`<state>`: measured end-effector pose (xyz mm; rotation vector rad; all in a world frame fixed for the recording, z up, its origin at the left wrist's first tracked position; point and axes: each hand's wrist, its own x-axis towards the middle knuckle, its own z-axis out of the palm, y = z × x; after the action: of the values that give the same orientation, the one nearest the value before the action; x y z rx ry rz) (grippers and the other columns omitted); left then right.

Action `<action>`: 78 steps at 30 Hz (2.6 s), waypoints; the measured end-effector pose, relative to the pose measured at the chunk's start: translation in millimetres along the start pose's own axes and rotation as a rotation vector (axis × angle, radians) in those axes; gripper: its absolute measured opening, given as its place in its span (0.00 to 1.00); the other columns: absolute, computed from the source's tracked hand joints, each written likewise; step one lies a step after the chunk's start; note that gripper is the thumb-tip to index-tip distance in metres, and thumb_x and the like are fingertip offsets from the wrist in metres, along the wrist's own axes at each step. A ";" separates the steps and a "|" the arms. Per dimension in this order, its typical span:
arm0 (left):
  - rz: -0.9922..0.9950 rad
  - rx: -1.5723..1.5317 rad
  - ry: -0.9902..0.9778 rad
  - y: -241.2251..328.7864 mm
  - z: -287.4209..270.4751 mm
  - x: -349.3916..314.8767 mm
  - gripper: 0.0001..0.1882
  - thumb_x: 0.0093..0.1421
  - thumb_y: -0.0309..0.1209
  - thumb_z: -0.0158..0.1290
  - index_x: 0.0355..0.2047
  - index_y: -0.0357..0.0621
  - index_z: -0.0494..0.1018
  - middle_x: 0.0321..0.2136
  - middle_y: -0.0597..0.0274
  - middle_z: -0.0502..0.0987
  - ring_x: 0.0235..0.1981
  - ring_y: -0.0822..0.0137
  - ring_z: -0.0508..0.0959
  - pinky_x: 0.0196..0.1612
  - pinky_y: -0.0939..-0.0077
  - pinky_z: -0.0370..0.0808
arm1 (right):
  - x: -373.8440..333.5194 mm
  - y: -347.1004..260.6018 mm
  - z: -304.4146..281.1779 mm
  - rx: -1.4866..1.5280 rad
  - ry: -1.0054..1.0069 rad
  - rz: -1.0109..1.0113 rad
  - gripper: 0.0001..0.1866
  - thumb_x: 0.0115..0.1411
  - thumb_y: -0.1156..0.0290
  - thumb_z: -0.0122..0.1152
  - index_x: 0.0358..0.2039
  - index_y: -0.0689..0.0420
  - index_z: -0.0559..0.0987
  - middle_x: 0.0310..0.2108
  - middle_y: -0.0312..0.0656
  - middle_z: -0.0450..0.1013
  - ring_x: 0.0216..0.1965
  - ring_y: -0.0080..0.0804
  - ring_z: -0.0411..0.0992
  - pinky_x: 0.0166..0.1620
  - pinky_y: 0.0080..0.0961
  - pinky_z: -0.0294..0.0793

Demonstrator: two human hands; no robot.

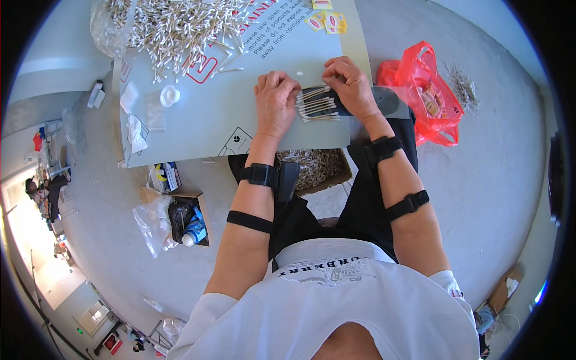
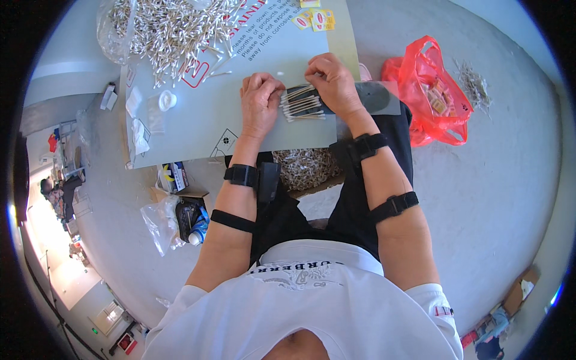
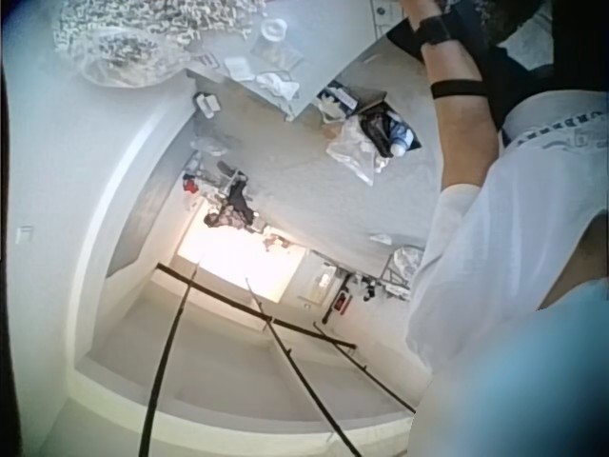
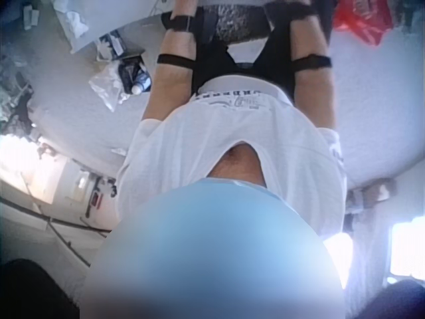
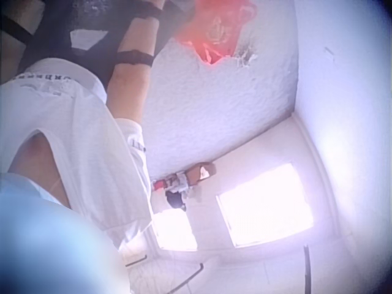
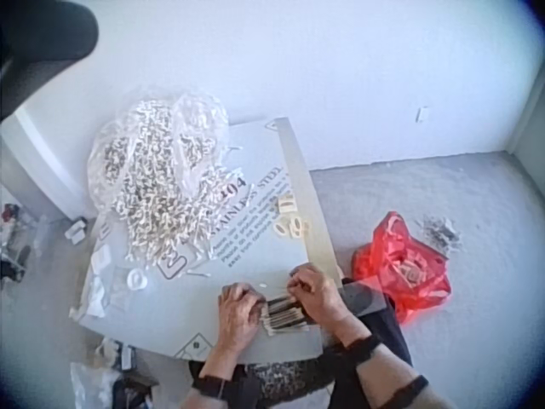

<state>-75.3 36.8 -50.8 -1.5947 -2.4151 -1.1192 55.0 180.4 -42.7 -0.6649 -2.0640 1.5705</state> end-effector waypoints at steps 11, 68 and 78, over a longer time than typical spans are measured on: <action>0.068 -0.060 0.029 31.7 -9.9 -8.2 0.16 0.43 0.24 0.61 0.35 0.44 0.75 0.43 0.60 0.73 0.49 0.56 0.70 0.52 0.63 0.65 | -8.7 5.4 3.9 -0.354 0.208 -0.161 0.05 0.50 0.79 0.63 0.29 0.59 0.81 0.32 0.43 0.72 0.37 0.41 0.73 0.40 0.32 0.73; 0.029 0.244 -0.406 59.9 9.7 -26.1 0.47 0.58 0.56 0.52 0.68 0.42 0.50 0.69 0.51 0.50 0.71 0.56 0.47 0.70 0.49 0.40 | -37.0 3.9 11.7 0.080 0.408 0.022 0.10 0.64 0.77 0.55 0.43 0.68 0.77 0.49 0.40 0.74 0.48 0.24 0.71 0.54 0.20 0.69; 0.068 0.247 -0.389 55.1 18.7 -19.6 0.42 0.60 0.51 0.51 0.68 0.43 0.51 0.69 0.51 0.51 0.71 0.57 0.49 0.70 0.50 0.42 | -40.8 1.7 26.3 0.547 0.415 0.067 0.19 0.71 0.68 0.44 0.55 0.69 0.71 0.56 0.49 0.68 0.59 0.33 0.66 0.63 0.29 0.64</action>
<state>-14.8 43.9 -42.7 -1.9337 -2.5671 -0.5077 70.5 135.6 -53.5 -0.7695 -1.2519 1.7505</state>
